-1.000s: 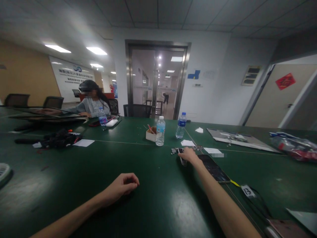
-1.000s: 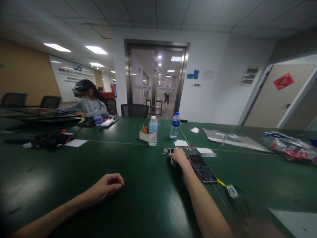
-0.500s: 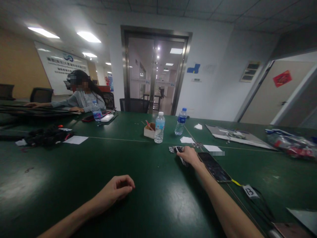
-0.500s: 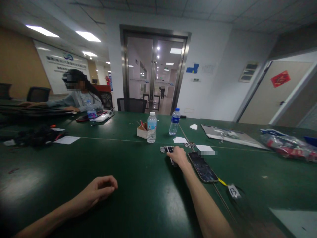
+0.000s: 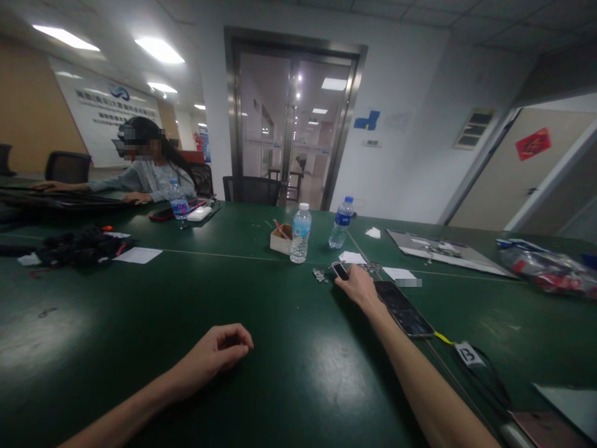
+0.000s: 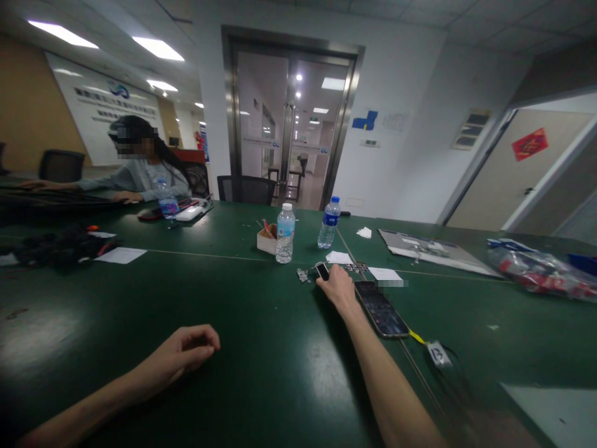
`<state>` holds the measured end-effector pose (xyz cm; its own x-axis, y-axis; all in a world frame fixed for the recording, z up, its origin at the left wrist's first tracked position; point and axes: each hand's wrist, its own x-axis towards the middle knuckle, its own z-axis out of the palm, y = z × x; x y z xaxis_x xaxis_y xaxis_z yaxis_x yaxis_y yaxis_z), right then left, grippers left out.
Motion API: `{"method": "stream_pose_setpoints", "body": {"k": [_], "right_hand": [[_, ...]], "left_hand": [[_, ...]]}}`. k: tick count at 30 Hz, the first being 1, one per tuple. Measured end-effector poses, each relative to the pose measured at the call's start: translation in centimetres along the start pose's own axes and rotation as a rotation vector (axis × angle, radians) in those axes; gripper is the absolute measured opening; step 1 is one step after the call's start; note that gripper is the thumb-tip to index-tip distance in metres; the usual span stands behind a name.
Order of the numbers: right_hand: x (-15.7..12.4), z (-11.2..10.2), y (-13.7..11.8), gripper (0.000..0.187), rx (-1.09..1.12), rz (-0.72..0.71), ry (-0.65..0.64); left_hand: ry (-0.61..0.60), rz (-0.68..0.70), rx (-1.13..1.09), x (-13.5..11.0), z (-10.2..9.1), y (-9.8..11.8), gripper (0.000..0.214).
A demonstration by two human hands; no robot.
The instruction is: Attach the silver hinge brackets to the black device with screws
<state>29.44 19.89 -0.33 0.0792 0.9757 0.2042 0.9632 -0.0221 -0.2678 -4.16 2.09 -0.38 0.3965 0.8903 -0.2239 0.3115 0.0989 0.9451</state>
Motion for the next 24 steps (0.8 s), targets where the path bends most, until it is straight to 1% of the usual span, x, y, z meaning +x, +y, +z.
{"method": "stream_pose_setpoints", "body": {"k": [3, 6, 10, 13, 18, 24], "right_hand": [[0.0, 0.1, 0.2, 0.027, -0.033, -0.097, 0.056], [0.1, 0.5, 0.5, 0.024, -0.029, -0.187, 0.080], [0.3, 0.7, 0.7, 0.025, -0.008, -0.249, 0.127], [0.5, 0.6, 0.9, 0.027, 0.012, -0.271, 0.148], [1.0, 0.5, 1.6, 0.025, 0.069, -0.247, 0.113], [1.1, 0.5, 2.0, 0.028, 0.048, -0.259, 0.069]], "left_hand": [[-0.003, 0.000, -0.005, 0.0, 0.0, 0.1, 0.032], [0.009, -0.007, 0.001, 0.0, 0.1, 0.4, 0.032], [0.007, -0.015, 0.007, 0.0, 0.2, 0.5, 0.030], [0.007, -0.003, -0.013, 0.1, 0.1, 0.2, 0.028], [0.018, 0.010, -0.030, 0.1, 0.1, -0.2, 0.027], [0.027, -0.007, -0.011, -0.1, 0.4, 0.4, 0.031]]}}
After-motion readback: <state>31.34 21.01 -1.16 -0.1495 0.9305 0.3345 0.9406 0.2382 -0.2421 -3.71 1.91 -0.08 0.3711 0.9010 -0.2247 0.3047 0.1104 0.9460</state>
